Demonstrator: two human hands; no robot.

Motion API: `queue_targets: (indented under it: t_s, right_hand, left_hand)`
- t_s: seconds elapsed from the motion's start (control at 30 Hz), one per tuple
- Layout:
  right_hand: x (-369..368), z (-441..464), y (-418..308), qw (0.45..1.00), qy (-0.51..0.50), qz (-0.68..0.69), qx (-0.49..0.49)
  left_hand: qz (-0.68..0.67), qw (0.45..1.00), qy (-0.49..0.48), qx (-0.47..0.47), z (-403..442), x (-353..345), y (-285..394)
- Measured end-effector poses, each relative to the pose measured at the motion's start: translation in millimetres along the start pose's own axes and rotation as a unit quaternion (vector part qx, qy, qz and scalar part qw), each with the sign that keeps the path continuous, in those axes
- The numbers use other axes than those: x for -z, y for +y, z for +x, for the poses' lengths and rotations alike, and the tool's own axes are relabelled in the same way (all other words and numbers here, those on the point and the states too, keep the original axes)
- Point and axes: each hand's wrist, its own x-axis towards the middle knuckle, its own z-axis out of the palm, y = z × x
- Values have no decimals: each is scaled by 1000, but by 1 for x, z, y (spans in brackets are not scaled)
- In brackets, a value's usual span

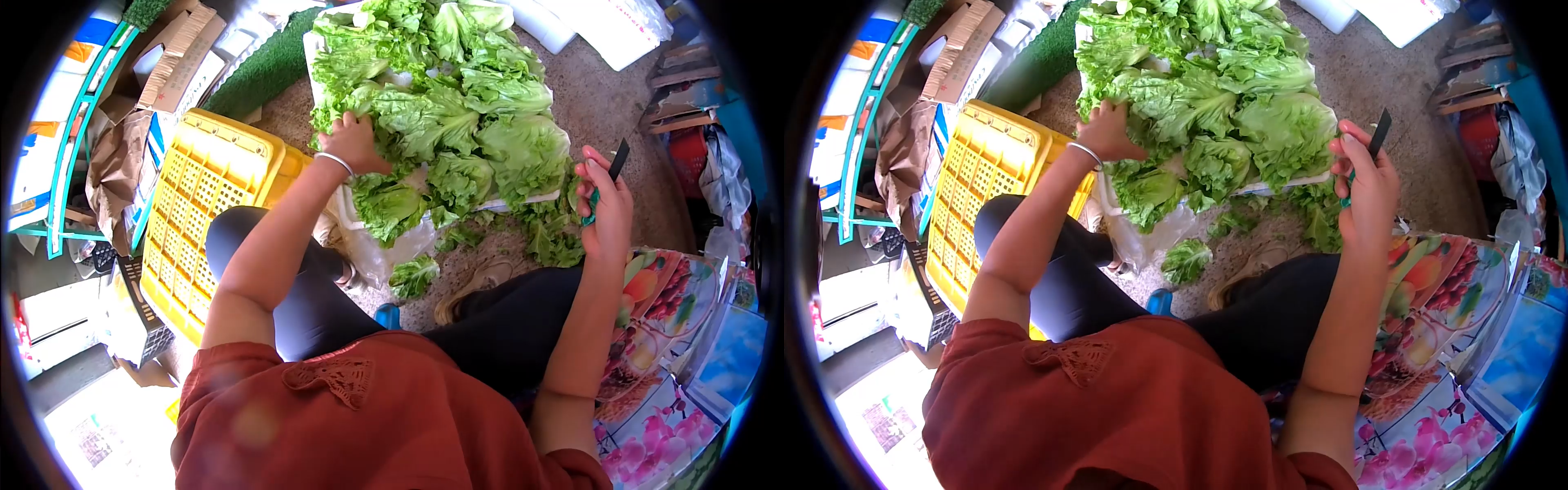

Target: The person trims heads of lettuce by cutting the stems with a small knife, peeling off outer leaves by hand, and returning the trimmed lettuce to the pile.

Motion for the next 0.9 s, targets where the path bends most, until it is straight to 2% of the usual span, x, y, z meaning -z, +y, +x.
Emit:
queue_targets:
  t_s: [0.07, 0.13, 0.47, 0.6, 0.7, 0.73, 0.8, 0.87, 0.9]
  right_hand:
    - [-4, 1, 0, 1000, -7, 0, 2]
    - [-7, 0, 1, 1000, -15, -2, 6]
    - [-1, -4, 5, 999, -32, -29, 8]
    - [4, -5, 7, 998, -53, -42, 6]
    - [1, -8, 7, 995, -66, -68, 4]
    - [-1, -8, 7, 995, -67, -68, 4]
    - [-5, -11, 6, 993, -68, -92, 0]
    - [-12, -14, 4, 993, -68, -99, 0]
    - [-16, -16, 4, 992, -69, -107, 0]
  left_hand:
    - [38, 999, 10, 11, -5, -5, 6]
    - [-46, 997, 66, 7, -3, -13, 4]
    - [-29, 999, -4, 39, -16, 1, -11]
    - [16, 998, 48, 23, -26, -5, -35]
    - [-207, 978, -15, -19, -20, -10, -58]
    - [-208, 978, -16, -19, -23, -6, -63]
    - [-305, 951, -44, -13, -27, 6, -72]
    - [-322, 946, -46, -4, -36, 20, -74]
    - [-414, 908, -63, -17, -42, 25, -74]
